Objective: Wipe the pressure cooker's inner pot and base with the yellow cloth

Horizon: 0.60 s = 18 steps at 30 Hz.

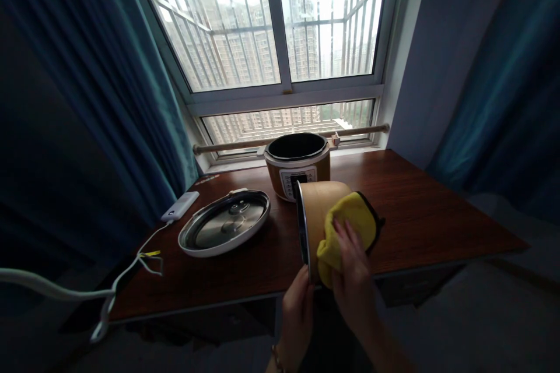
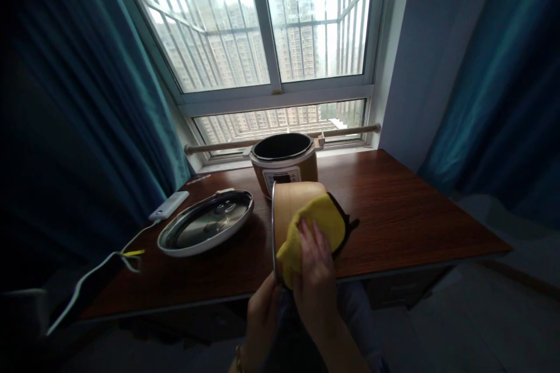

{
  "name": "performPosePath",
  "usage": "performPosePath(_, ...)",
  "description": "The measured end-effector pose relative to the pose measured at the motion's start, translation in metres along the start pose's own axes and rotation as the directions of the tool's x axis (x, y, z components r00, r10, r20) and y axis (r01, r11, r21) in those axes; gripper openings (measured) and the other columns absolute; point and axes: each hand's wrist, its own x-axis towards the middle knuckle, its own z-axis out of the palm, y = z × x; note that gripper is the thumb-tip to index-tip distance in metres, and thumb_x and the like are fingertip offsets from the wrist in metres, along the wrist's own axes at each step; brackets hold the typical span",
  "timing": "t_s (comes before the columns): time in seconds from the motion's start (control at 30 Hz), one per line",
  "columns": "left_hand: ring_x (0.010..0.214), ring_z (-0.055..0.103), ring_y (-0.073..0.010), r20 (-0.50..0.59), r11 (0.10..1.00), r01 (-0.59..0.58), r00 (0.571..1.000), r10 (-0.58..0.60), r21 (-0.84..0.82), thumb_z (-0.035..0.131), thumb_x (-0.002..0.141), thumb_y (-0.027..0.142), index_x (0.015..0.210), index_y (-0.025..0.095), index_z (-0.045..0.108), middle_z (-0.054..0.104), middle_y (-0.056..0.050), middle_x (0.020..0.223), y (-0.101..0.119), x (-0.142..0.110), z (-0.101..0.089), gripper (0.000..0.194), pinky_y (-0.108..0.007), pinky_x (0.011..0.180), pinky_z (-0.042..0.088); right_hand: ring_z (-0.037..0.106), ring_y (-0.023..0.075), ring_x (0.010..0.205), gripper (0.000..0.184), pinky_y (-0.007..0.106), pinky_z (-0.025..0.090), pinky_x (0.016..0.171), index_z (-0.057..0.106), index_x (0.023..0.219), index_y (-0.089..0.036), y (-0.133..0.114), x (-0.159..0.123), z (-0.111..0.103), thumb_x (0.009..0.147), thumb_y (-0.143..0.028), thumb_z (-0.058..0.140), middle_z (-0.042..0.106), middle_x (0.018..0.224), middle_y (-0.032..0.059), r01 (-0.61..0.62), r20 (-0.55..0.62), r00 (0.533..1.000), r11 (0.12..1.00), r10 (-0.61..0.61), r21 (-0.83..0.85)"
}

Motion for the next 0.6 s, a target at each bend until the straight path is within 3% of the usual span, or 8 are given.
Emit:
performPosePath(0.13,0.097,0.063,-0.0213,0.019,0.999,-0.026,1.000,0.025,0.036,0.037,0.089,0.023,0.112,0.015,0.059,0.064,-0.012,0.112,-0.012,-0.011,0.002,0.032,-0.034,0.084,0.052,0.032,0.0235,0.130,0.048,0.046,0.032,0.104,0.036,0.133,-0.012,-0.018,0.017,0.006,0.085,-0.019,0.035,0.046,0.133,0.0117,0.164,0.094,0.981,0.985,-0.168,0.048)
performPosePath(0.3,0.090,0.065,-0.0197,-0.006,0.992,-0.082,0.997,0.083,0.091,0.038,0.089,0.019,0.109,0.016,0.060,0.067,-0.010,0.103,-0.014,-0.012,0.004,0.030,-0.030,0.077,0.054,0.034,0.0216,0.129,0.046,0.044,0.032,0.104,0.039,0.130,-0.015,-0.006,0.020,0.002,0.085,-0.015,0.034,0.049,0.131,0.0090,0.143,0.084,0.986,0.990,-0.144,0.019)
performPosePath(0.43,0.091,0.066,-0.0192,0.002,0.981,-0.103,0.995,0.104,0.166,0.038,0.089,0.019,0.112,0.016,0.059,0.068,-0.009,0.102,-0.019,-0.015,0.007,0.031,-0.029,0.078,0.054,0.035,0.0240,0.129,0.045,0.047,0.031,0.103,0.038,0.131,-0.015,0.027,0.014,-0.011,0.087,-0.021,0.032,0.048,0.132,0.0103,-0.076,-0.056,0.996,0.997,0.074,-0.028)
performPosePath(0.53,0.091,0.066,-0.0189,-0.005,0.973,-0.106,0.994,0.110,0.203,0.037,0.089,0.022,0.114,0.018,0.059,0.069,-0.008,0.101,-0.024,-0.020,0.010,0.033,-0.029,0.080,0.054,0.047,0.0242,0.119,0.042,0.041,0.042,0.094,0.043,0.128,-0.016,0.049,0.007,-0.022,0.088,-0.025,0.036,0.054,0.125,0.0120,-0.317,-0.136,0.941,0.948,0.310,-0.027)
performPosePath(0.6,0.093,0.065,-0.0188,0.001,0.969,-0.130,0.991,0.133,0.210,0.036,0.090,0.024,0.117,0.018,0.057,0.068,-0.008,0.103,-0.026,-0.023,0.012,0.035,-0.028,0.082,0.053,0.054,0.0244,0.111,0.039,0.038,0.046,0.088,0.048,0.123,-0.016,0.056,0.001,-0.028,0.087,-0.028,0.039,0.059,0.117,0.0125,-0.408,-0.139,0.905,0.913,0.403,-0.012)
